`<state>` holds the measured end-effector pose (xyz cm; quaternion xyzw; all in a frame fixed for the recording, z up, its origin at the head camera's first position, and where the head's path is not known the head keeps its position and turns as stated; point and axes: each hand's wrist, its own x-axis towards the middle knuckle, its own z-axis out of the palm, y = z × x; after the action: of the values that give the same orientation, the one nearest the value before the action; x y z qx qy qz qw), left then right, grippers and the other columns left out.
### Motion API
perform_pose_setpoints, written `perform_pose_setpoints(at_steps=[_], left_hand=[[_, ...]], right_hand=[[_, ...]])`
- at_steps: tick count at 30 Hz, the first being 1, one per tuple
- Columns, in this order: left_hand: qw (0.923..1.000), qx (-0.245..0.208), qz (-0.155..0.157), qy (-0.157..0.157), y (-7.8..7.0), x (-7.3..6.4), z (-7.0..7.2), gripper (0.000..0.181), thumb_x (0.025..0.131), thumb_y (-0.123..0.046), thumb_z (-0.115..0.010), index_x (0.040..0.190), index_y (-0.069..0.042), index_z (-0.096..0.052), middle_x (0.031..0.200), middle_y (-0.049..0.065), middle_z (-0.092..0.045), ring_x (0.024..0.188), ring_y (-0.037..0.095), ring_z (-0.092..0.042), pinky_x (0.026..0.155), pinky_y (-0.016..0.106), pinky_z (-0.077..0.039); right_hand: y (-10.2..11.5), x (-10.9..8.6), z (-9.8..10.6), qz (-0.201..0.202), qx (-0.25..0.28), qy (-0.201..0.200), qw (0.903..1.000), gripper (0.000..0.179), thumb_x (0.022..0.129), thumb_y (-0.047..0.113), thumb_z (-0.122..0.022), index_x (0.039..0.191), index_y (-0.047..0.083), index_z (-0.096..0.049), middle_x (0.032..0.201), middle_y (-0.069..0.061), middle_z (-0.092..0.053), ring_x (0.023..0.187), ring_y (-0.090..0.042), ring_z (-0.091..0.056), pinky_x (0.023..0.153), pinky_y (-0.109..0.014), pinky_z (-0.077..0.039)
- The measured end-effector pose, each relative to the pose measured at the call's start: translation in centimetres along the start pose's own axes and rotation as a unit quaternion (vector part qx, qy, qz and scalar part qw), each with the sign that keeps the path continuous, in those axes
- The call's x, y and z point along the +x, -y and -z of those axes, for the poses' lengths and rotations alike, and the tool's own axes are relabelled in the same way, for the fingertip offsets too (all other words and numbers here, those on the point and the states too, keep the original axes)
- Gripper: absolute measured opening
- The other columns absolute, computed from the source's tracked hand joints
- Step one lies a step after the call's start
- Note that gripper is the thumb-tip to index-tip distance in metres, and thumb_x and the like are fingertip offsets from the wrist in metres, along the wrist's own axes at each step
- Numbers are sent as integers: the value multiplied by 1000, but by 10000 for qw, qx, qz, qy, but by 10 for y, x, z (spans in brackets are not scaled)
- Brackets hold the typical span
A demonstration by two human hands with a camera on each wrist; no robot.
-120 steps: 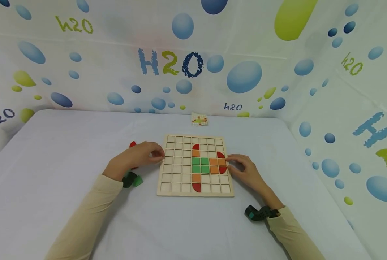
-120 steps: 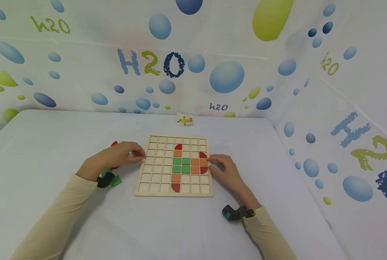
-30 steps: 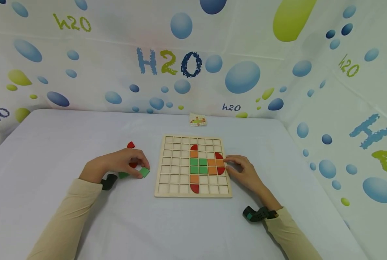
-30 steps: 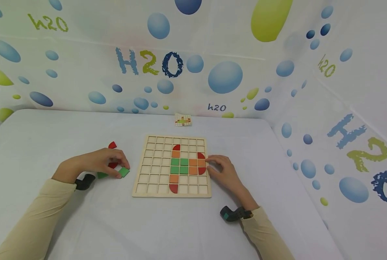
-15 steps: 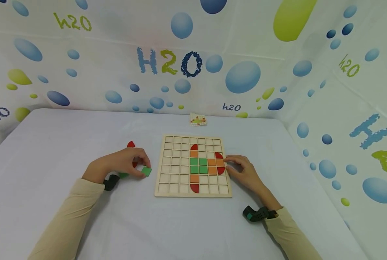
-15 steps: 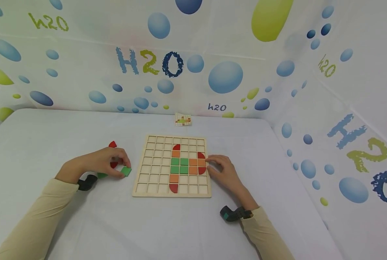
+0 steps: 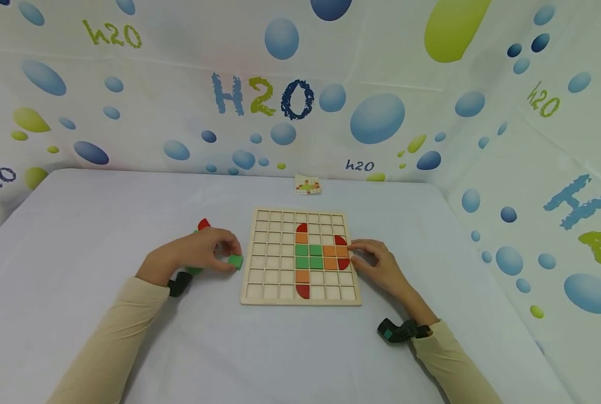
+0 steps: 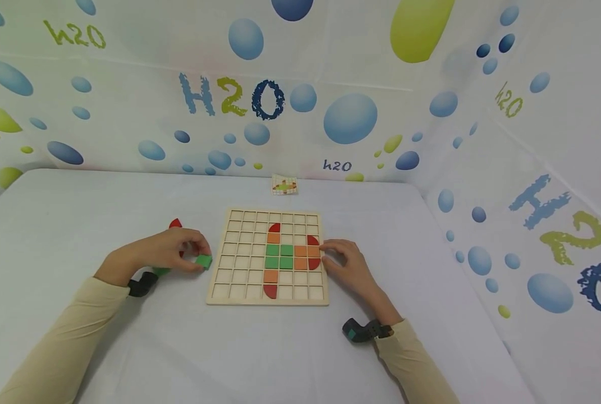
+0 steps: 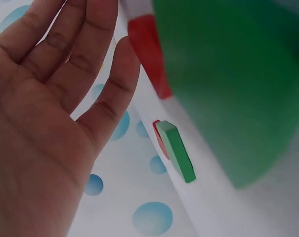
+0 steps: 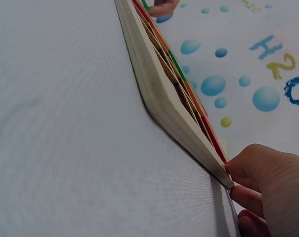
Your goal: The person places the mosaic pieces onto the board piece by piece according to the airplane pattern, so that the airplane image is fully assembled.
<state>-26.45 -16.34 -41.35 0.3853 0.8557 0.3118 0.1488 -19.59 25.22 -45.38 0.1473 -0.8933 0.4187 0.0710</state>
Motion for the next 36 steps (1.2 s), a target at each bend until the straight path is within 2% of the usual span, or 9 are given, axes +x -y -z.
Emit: perform_pose_setpoints(at_steps=[7, 15, 22, 28, 36], left_hand=[[9999, 10, -103, -27, -5, 5, 0, 22, 78, -14, -78, 95, -9, -66, 89, -3, -62, 84, 13, -56, 80, 33, -48], [9998, 168, -22, -106, -7, 11, -1, 23, 79, -16, -78, 98, -10, -66, 90, -5, -62, 86, 14, -57, 83, 36, -48], [9993, 241, -262, -58, -15, 15, -2, 22, 80, -16, -78, 98, -11, -66, 90, -6, -62, 87, 15, -57, 80, 34, -50], [9987, 229, -442, 76, -16, 21, -4, 20, 82, -17, -78, 98, -11, -67, 91, -5, -63, 87, 13, -58, 80, 32, -51], [9989, 351, -299, 99, -19, 26, -4, 23, 82, -19, -78, 101, -13, -67, 91, -7, -62, 86, 12, -57, 80, 32, -50]], right_hand=[[1, 1, -1, 14, 60, -35, 10000, 28, 92, 9, -67, 119, 5, -66, 132, -16, -58, 130, -34, -42, 107, -54, -31], [3, 3, -1, 93, -88, -32, 9999, 28, 91, 8, -67, 119, 5, -66, 131, -16, -59, 129, -35, -43, 106, -55, -32], [3, 5, -3, 182, -80, -37, 9998, 28, 91, 8, -67, 118, 4, -67, 131, -16, -59, 128, -35, -44, 106, -55, -32], [1, 4, -4, 142, -105, -69, 9998, 28, 91, 9, -67, 119, 5, -67, 131, -15, -59, 127, -34, -44, 105, -54, -33], [3, 4, -4, 5, -141, -111, 9998, 28, 91, 10, -67, 119, 7, -67, 132, -14, -58, 129, -33, -42, 106, -54, -33]])
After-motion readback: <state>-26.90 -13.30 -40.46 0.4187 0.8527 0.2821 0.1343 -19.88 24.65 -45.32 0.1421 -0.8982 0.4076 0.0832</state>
